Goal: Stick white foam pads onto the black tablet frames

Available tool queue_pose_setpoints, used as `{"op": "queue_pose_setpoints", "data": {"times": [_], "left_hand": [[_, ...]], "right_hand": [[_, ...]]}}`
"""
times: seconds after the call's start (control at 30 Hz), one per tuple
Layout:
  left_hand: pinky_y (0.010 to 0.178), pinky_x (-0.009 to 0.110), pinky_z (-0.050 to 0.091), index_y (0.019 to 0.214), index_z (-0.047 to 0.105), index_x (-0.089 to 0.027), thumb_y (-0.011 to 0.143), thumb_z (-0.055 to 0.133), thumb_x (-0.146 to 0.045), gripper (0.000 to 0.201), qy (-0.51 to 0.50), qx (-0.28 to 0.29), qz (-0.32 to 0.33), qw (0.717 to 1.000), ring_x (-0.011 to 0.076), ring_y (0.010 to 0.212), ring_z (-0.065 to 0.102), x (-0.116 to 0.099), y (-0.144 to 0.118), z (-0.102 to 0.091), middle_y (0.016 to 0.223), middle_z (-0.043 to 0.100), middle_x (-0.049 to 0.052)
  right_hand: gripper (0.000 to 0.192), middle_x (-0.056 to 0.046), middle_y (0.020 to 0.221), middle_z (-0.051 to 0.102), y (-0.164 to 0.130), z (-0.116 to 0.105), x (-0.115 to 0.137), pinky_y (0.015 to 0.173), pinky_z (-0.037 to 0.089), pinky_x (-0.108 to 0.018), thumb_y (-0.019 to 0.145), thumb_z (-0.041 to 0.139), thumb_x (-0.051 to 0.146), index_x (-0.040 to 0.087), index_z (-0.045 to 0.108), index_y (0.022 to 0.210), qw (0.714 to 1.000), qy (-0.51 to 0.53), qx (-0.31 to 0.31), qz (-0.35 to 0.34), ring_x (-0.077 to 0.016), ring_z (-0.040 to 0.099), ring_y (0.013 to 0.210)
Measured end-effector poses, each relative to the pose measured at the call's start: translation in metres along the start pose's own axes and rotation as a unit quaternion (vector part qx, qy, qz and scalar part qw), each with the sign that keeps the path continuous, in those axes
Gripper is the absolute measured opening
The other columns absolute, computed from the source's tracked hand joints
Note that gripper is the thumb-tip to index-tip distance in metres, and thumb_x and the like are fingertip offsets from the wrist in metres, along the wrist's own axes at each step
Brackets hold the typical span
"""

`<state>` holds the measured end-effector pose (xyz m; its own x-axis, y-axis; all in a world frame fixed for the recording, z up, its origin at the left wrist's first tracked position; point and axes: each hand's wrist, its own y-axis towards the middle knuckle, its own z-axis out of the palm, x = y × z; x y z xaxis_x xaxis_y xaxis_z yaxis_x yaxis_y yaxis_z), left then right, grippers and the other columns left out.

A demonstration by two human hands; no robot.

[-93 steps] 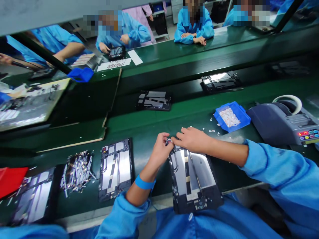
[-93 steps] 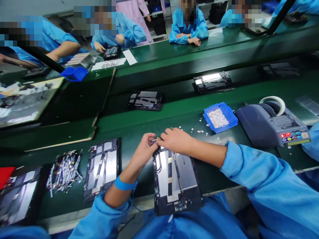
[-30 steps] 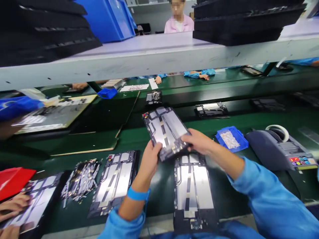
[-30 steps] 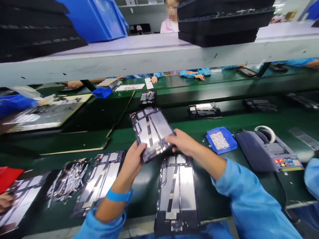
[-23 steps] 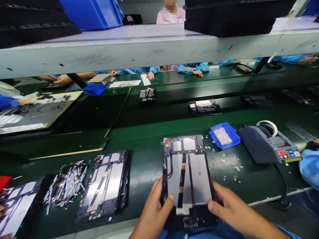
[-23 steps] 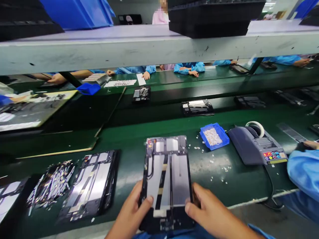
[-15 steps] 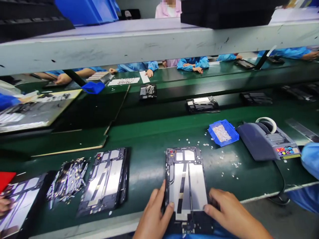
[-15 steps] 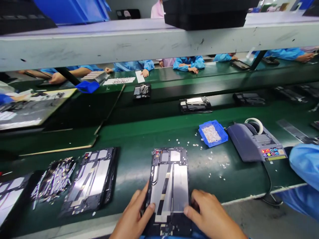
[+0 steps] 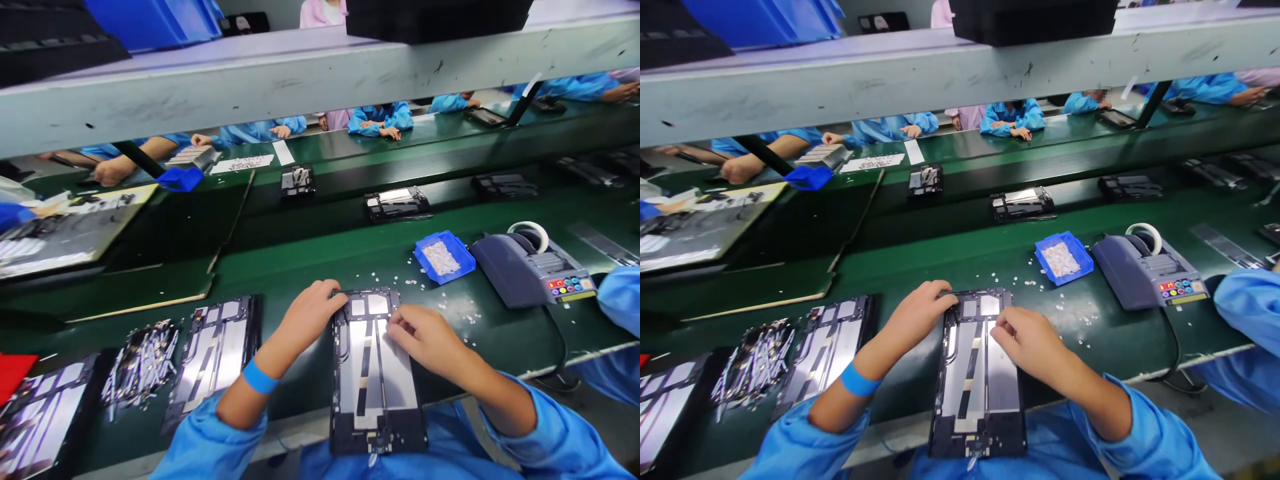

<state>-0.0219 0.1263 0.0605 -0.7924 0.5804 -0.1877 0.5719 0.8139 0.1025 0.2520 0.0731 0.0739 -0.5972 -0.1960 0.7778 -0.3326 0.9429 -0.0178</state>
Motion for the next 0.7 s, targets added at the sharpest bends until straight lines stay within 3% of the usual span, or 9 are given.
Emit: {"op": "queue_pose_setpoints", "data": {"times": [0.1, 0.2, 0.33, 0.43, 0.53, 0.7], "left_hand": [[0.079, 0.035, 0.048, 0.100, 0.075, -0.027, 0.092, 0.052, -0.006, 0.032, -0.007, -0.050, 0.013, 0.999, 0.0237, 0.094, 0.057, 0.004, -0.010, 0.007, 0.107, 0.067, 0.009], [0.077, 0.032, 0.048, 0.093, 0.073, -0.025, 0.095, 0.050, -0.009, 0.028, -0.031, -0.125, 0.031, 0.991, 0.0208, 0.087, 0.059, 0.004, -0.013, 0.016, 0.097, 0.068, 0.007], [0.079, 0.031, 0.051, 0.090, 0.071, -0.023, 0.096, 0.054, -0.014, 0.020, -0.119, -0.200, 0.017, 0.972, 0.0196, 0.088, 0.063, -0.005, -0.015, 0.026, 0.094, 0.071, 0.006], [0.077, 0.029, 0.054, 0.103, 0.069, -0.022, 0.092, 0.059, -0.016, 0.016, -0.247, -0.218, -0.115, 0.937, 0.0180, 0.085, 0.067, -0.017, -0.019, 0.030, 0.095, 0.073, 0.004], [0.068, 0.027, 0.053, 0.107, 0.070, -0.020, 0.087, 0.064, -0.024, 0.021, -0.342, -0.193, -0.248, 0.885, 0.0166, 0.075, 0.067, -0.031, -0.022, 0.032, 0.087, 0.074, 0.003], [0.068, 0.028, 0.052, 0.089, 0.075, -0.020, 0.085, 0.062, -0.032, 0.018, -0.407, -0.183, -0.324, 0.834, 0.0182, 0.074, 0.069, -0.039, -0.017, 0.034, 0.083, 0.077, 0.003]], "right_hand": [[0.018, -0.002, 0.088, 0.075, 0.034, 0.012, 0.004, 0.074, 0.046, -0.027, 0.096, 0.056, 0.021, 0.021, 0.073, 0.096, 0.999, 0.037, 0.005, -0.029, -0.0172, 0.068, 0.082], [0.024, -0.002, 0.094, 0.078, 0.074, 0.029, 0.008, 0.075, 0.047, -0.025, 0.092, 0.057, 0.014, 0.019, 0.075, 0.106, 0.994, 0.089, 0.052, -0.033, -0.0159, 0.069, 0.086], [0.014, 0.001, 0.076, 0.073, 0.101, 0.047, 0.011, 0.062, 0.042, -0.021, 0.087, 0.061, 0.014, 0.018, 0.075, 0.085, 0.988, 0.124, 0.092, -0.005, -0.0127, 0.065, 0.070], [0.014, 0.003, 0.075, 0.071, 0.097, 0.053, 0.011, 0.060, 0.039, -0.021, 0.086, 0.060, 0.013, 0.018, 0.073, 0.082, 0.990, 0.129, 0.051, -0.007, -0.0117, 0.062, 0.069], [0.014, 0.003, 0.074, 0.070, 0.089, 0.055, 0.013, 0.060, 0.038, -0.022, 0.087, 0.060, 0.014, 0.019, 0.071, 0.081, 0.993, 0.117, 0.024, -0.005, -0.0114, 0.059, 0.067], [0.011, 0.001, 0.079, 0.069, 0.081, 0.061, 0.018, 0.067, 0.041, -0.023, 0.087, 0.063, 0.010, 0.019, 0.068, 0.082, 0.998, 0.018, -0.030, -0.044, -0.0130, 0.061, 0.073]]}}
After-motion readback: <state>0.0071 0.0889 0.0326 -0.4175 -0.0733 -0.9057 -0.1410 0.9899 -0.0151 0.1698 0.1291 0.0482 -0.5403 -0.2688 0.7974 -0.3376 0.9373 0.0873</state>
